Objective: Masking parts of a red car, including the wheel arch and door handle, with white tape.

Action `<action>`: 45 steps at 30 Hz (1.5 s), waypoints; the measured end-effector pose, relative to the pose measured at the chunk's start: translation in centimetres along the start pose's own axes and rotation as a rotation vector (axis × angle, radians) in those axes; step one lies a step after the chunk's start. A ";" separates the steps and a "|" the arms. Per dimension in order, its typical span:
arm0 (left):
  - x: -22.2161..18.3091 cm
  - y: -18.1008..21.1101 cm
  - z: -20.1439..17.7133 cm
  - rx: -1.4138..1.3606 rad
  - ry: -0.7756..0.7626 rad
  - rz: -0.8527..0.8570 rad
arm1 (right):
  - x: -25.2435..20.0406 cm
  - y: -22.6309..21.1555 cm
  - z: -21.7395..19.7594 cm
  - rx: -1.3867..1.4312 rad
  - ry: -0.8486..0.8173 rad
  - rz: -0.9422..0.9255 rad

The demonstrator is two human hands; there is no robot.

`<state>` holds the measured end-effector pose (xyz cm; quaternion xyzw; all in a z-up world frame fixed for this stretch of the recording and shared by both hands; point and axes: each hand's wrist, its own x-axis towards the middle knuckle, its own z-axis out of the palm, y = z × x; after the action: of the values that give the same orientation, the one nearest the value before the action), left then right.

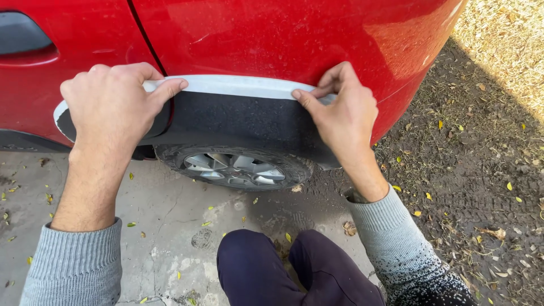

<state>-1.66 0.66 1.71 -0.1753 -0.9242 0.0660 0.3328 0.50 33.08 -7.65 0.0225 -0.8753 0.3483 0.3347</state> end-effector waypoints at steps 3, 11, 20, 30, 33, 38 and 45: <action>0.0 -0.2 0.4 0.045 0.049 0.041 | 0.1 -2.2 -1.5 -0.011 -0.055 0.272; 0.1 -0.7 1.3 0.024 0.050 0.017 | -4.1 -1.1 6.1 -0.278 0.213 -0.564; -0.2 -1.7 2.2 -0.060 0.013 -0.011 | -3.6 -0.2 4.4 -0.401 -0.285 -0.477; -0.3 -1.1 4.2 -0.182 0.009 -0.077 | -4.7 2.4 4.5 -0.519 -0.254 -0.446; -0.8 -1.1 4.3 -0.250 0.073 -0.080 | -4.7 2.3 4.6 -0.567 -0.268 -0.434; -1.1 -1.2 2.3 -0.321 0.085 -0.086 | -4.6 2.3 5.0 -0.561 -0.266 -0.422; -0.9 -0.9 2.1 -0.233 0.162 -0.039 | -4.9 2.1 4.8 -0.562 -0.296 -0.413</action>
<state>-2.59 -0.51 -0.28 -0.1997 -0.8990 -0.0623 0.3848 0.93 30.71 -14.42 0.1560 -0.9526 0.0129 0.2608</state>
